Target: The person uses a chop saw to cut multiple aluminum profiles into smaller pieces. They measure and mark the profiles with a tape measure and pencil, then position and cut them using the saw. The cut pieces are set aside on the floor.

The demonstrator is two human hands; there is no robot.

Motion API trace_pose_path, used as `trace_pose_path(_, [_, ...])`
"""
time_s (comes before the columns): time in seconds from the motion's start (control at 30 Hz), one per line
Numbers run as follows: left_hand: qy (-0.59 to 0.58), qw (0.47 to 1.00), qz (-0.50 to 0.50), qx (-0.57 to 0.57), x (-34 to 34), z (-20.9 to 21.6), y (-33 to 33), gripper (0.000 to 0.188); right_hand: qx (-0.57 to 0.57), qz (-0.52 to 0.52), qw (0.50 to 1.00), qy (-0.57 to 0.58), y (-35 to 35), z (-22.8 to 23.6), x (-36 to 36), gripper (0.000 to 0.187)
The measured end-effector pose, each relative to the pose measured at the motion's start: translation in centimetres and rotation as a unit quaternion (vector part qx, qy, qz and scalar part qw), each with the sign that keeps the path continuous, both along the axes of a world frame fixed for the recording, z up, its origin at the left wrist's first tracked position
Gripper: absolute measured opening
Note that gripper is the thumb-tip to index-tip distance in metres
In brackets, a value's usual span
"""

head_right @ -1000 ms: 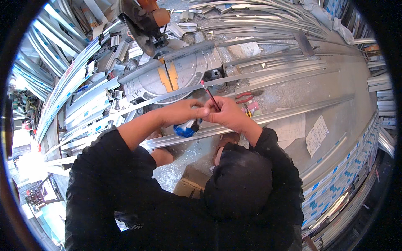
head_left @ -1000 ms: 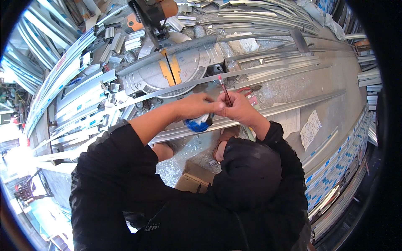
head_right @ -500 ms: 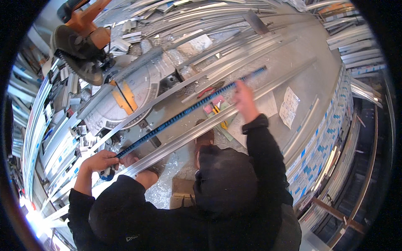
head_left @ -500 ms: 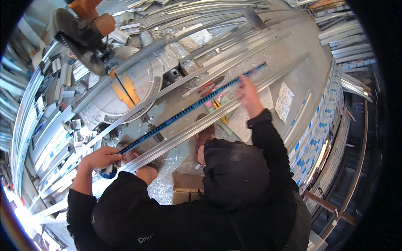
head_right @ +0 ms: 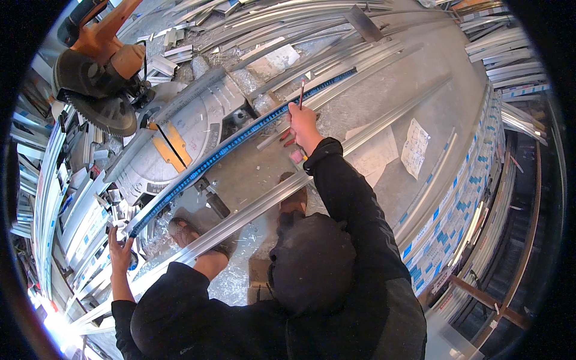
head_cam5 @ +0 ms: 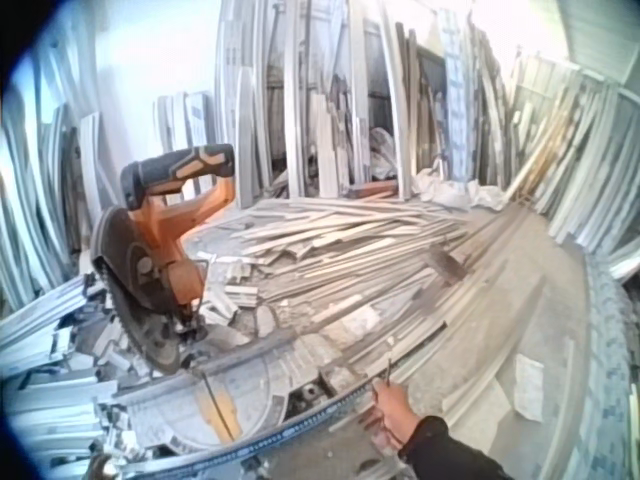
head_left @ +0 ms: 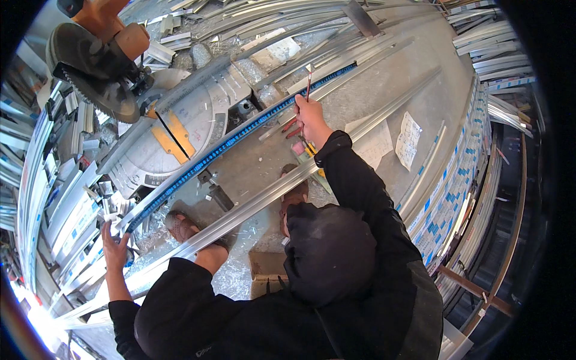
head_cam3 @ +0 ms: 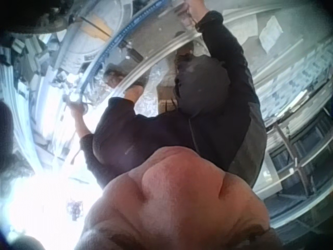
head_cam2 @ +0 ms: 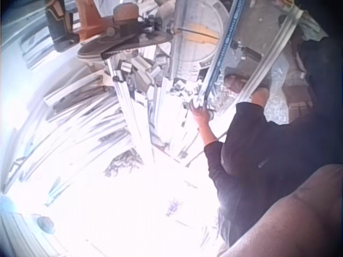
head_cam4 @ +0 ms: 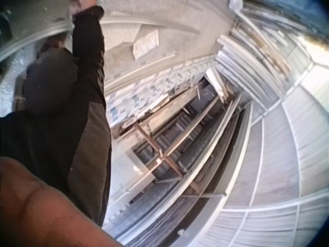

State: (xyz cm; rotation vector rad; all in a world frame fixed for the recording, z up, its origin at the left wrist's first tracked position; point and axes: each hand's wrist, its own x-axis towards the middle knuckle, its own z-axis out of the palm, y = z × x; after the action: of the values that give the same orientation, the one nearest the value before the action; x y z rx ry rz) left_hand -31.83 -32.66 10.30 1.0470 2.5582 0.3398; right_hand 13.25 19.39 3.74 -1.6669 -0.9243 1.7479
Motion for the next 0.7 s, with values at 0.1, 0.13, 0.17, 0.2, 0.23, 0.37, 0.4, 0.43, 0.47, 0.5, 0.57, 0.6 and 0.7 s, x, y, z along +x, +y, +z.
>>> trace_pose_path(0.1, [-0.03, 0.998, 0.024, -0.041, -1.6, -1.1, -2.4, 0.074, 0.0, 0.015, 1.0, 0.005, -0.4, -0.8, -0.5, 0.025])
trace_pose_path(0.13, [-0.027, 0.998, 0.024, -0.056, -1.9, -1.4, -2.7, 0.074, 0.004, 0.008, 1.0, 0.009, -0.6, -0.9, -0.6, 0.027])
trace_pose_path(0.17, [-0.045, 0.996, 0.043, -0.058, -2.1, -1.7, -2.9, 0.073, 0.009, 0.0, 1.0, 0.013, -0.7, -1.0, -0.7, 0.03])
trace_pose_path(0.2, [-0.033, 0.998, 0.029, -0.054, -2.3, -1.9, -2.9, 0.072, 0.006, -0.002, 1.0, 0.019, -0.7, -0.9, -0.8, 0.034])
trace_pose_path(0.23, [-0.022, 0.998, 0.016, -0.049, -2.4, -2.2, -2.7, 0.072, 0.013, -0.014, 1.0, 0.015, -0.8, -0.9, -0.8, 0.034])
trace_pose_path(0.37, [-0.025, 0.998, 0.007, -0.057, -2.7, -2.4, -2.1, 0.067, 0.006, -0.012, 1.0, 0.023, -0.6, -0.7, -0.5, 0.033])
trace_pose_path(0.4, [-0.034, 0.998, 0.012, -0.055, -2.7, -2.3, -1.9, 0.066, 0.007, -0.013, 1.0, 0.02, -0.6, -0.8, -0.5, 0.032])
trace_pose_path(0.43, [-0.027, 0.997, 0.003, -0.066, -2.7, -2.2, -1.7, 0.062, 0.003, 0.002, 1.0, 0.024, -0.6, -0.8, -0.5, 0.032])
trace_pose_path(0.47, [-0.019, 0.997, 0.008, -0.072, -2.7, -2.0, -1.5, 0.058, 0.001, 0.008, 1.0, 0.018, -0.6, -0.9, -0.5, 0.031])
trace_pose_path(0.5, [-0.02, 0.997, -0.001, -0.07, -2.7, -1.6, -1.2, 0.055, -0.004, 0.016, 1.0, 0.011, -0.6, -0.9, -0.6, 0.03])
trace_pose_path(0.57, [-0.018, 0.997, -0.022, -0.078, -2.6, -0.6, -0.5, 0.047, 0.0, 0.006, 1.0, 0.004, -0.7, -0.8, -0.6, 0.029])
trace_pose_path(0.6, [-0.011, 0.994, -0.008, -0.107, -2.4, -0.3, 0.2, 0.043, 0.002, 0.009, 1.0, 0.005, -0.8, -0.6, -0.6, 0.028])
trace_pose_path(0.7, [-0.057, 0.986, -0.021, -0.155, -1.0, 1.2, 3.0, 0.048, -0.008, 0.02, 0.999, 0.049, -1.8, 0.3, -0.4, 0.025])
